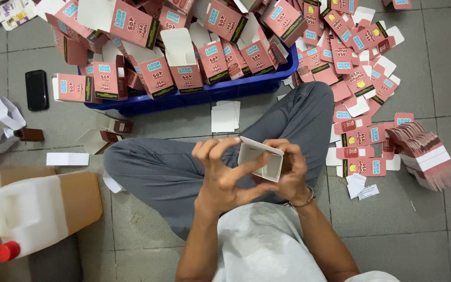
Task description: The person is sitting on the floor and folding small pink and white cardboard boxes from flat templates.
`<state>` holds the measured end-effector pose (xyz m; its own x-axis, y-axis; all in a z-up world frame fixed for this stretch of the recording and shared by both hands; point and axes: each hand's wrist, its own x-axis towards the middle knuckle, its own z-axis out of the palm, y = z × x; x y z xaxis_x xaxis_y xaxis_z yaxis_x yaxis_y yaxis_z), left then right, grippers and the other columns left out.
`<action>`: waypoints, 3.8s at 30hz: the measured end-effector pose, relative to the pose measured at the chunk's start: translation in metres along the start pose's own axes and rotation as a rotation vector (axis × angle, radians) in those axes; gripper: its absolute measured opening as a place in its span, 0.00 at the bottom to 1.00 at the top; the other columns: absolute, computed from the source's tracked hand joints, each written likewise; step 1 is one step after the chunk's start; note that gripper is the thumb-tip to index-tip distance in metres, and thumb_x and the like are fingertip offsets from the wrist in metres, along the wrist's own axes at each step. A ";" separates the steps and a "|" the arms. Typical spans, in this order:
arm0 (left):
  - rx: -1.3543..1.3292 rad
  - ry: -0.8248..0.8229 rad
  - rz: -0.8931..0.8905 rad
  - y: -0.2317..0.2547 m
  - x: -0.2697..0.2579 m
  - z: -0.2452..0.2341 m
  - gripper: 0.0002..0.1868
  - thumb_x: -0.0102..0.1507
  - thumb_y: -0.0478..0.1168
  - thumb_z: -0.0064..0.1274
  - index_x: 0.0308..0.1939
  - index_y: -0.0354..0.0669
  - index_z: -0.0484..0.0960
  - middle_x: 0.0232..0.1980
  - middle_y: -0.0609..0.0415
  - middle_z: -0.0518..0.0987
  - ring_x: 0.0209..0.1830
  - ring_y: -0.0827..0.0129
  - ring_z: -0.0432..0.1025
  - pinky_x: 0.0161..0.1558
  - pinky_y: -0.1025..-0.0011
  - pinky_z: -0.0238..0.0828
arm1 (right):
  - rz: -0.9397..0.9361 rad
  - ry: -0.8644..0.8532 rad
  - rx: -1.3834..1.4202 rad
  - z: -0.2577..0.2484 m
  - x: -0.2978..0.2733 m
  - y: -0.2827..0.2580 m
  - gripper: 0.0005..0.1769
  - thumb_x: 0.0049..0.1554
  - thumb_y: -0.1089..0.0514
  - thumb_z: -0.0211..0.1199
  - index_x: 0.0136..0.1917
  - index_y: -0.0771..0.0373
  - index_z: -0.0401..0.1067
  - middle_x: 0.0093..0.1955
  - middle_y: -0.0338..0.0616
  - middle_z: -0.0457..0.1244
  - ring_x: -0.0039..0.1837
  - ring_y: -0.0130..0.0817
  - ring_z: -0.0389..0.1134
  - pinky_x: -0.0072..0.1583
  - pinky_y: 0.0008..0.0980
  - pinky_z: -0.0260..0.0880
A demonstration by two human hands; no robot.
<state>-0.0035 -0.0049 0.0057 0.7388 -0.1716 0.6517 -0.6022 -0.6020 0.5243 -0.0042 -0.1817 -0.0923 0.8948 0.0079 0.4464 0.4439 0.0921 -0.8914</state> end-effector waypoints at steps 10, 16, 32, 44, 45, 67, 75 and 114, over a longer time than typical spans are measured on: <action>0.096 -0.059 0.029 -0.003 -0.002 0.001 0.22 0.59 0.66 0.60 0.55 0.74 0.85 0.65 0.50 0.65 0.64 0.50 0.55 0.66 0.46 0.46 | 0.002 0.027 0.079 0.002 0.000 -0.004 0.42 0.41 0.41 0.83 0.54 0.64 0.59 0.56 0.62 0.66 0.58 0.47 0.69 0.56 0.40 0.68; -0.014 -0.031 0.038 0.001 -0.003 0.000 0.16 0.58 0.61 0.63 0.45 0.66 0.87 0.63 0.50 0.67 0.64 0.49 0.60 0.64 0.45 0.47 | -0.151 0.032 0.132 0.009 0.006 0.000 0.42 0.39 0.46 0.84 0.51 0.66 0.58 0.51 0.66 0.64 0.55 0.58 0.70 0.57 0.49 0.69; -0.186 -0.225 -0.002 0.029 0.022 -0.026 0.21 0.56 0.54 0.67 0.46 0.48 0.82 0.63 0.48 0.71 0.65 0.52 0.64 0.62 0.42 0.42 | -0.234 -0.076 0.210 0.006 0.014 -0.011 0.21 0.54 0.63 0.71 0.50 0.65 0.59 0.52 0.69 0.64 0.57 0.65 0.68 0.57 0.50 0.71; -0.256 -0.361 -0.134 0.031 0.027 -0.037 0.22 0.53 0.53 0.67 0.44 0.44 0.85 0.66 0.55 0.68 0.66 0.60 0.60 0.65 0.42 0.39 | -0.012 -0.155 0.138 -0.006 0.006 -0.018 0.33 0.44 0.58 0.78 0.57 0.50 0.60 0.64 0.45 0.63 0.69 0.41 0.65 0.71 0.41 0.72; -0.280 -0.369 -0.137 0.030 0.028 -0.038 0.21 0.54 0.53 0.64 0.43 0.44 0.85 0.66 0.55 0.69 0.66 0.59 0.60 0.64 0.43 0.39 | 0.005 -0.153 0.150 -0.005 0.007 -0.020 0.37 0.40 0.53 0.81 0.56 0.50 0.60 0.65 0.45 0.63 0.69 0.41 0.65 0.71 0.42 0.71; 0.146 -0.388 -0.103 0.053 0.035 -0.044 0.14 0.57 0.46 0.68 0.47 0.59 0.89 0.78 0.58 0.61 0.71 0.61 0.59 0.60 0.40 0.43 | -0.040 -0.099 0.165 -0.008 0.018 -0.014 0.21 0.53 0.52 0.71 0.54 0.50 0.63 0.56 0.46 0.66 0.61 0.35 0.69 0.65 0.36 0.74; -0.147 -0.426 -0.167 0.045 0.038 -0.046 0.15 0.56 0.38 0.62 0.47 0.46 0.87 0.75 0.53 0.63 0.68 0.54 0.60 0.62 0.40 0.42 | -0.022 -0.094 0.159 -0.006 0.018 -0.014 0.24 0.49 0.57 0.74 0.52 0.51 0.62 0.59 0.45 0.65 0.59 0.33 0.70 0.61 0.34 0.79; -0.838 0.007 -0.571 0.054 0.025 -0.041 0.36 0.53 0.25 0.64 0.53 0.46 0.54 0.54 0.49 0.78 0.60 0.58 0.75 0.70 0.57 0.71 | -0.146 -0.121 0.131 -0.004 0.024 -0.017 0.24 0.50 0.57 0.74 0.56 0.54 0.66 0.57 0.49 0.67 0.62 0.44 0.71 0.65 0.43 0.78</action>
<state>-0.0304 -0.0095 0.0732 0.9825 -0.0229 0.1847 -0.1793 0.1485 0.9725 0.0096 -0.1869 -0.0673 0.8055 0.1034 0.5835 0.5515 0.2299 -0.8019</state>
